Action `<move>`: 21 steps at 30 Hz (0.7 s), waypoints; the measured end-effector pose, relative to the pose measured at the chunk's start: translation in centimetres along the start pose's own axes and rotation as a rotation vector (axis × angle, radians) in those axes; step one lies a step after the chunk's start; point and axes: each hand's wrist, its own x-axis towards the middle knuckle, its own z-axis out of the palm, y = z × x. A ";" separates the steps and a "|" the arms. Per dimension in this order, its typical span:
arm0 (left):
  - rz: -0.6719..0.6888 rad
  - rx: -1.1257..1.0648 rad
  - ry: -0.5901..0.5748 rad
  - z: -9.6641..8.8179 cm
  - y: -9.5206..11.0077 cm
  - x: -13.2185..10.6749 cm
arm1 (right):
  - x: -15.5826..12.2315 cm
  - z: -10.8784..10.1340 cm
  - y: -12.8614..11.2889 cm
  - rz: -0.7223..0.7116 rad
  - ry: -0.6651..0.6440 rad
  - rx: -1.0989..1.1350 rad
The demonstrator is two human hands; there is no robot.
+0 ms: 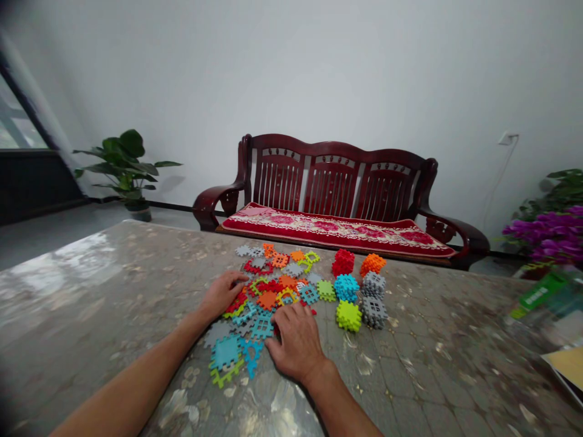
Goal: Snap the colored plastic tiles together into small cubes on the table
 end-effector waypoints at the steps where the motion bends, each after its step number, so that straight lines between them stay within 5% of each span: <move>1: -0.006 -0.003 0.000 0.0 0.0 0.0 | 0.0 0.0 0.0 0.006 -0.002 -0.003; 21: -0.045 -0.038 0.061 0.5 -0.5 0.0 | -0.1 0.2 -0.1 -0.042 0.022 -0.006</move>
